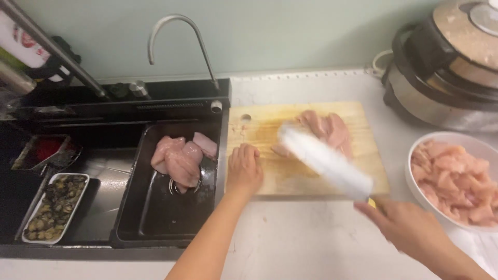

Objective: Cutting raw chicken breast into small pieces on a wooden cutting board using a kitchen cleaver.

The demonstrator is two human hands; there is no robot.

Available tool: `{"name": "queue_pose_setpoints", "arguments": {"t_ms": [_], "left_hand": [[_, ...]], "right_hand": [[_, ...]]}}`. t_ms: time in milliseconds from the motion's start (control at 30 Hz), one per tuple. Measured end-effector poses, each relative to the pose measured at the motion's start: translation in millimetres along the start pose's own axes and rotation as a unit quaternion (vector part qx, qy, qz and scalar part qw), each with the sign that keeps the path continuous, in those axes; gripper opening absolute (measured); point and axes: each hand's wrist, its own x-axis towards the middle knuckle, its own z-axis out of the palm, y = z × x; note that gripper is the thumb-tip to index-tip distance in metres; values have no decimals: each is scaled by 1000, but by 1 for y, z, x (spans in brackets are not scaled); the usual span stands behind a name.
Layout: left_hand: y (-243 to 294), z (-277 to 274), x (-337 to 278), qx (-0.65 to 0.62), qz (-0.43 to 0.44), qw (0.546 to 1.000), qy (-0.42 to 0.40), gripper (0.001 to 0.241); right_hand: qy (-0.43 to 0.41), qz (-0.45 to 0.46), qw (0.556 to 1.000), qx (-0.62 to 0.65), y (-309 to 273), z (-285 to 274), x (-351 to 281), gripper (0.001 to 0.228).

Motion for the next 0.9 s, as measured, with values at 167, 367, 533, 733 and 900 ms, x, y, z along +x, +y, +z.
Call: {"name": "queue_pose_setpoints", "arguments": {"t_ms": [167,367,533,733,900], "left_hand": [[5,1,-3,-5,-13,1000,-7,22],[3,4,-5,-5,-20,1000,-15,19],[5,2,-6,-14,0,1000,9,26],[7,2,-5,-16,-8,1000,0,24],[7,0,-2,-10,-20,1000,-19,29]], "right_hand": [[-16,19,999,44,-6,22,3,55],[0,20,997,72,-21,0,-5,51],[48,-92,988,-115,9,54,41,58],[38,39,992,117,-10,14,13,57],[-98,82,987,102,-27,-7,-10,50]]}}
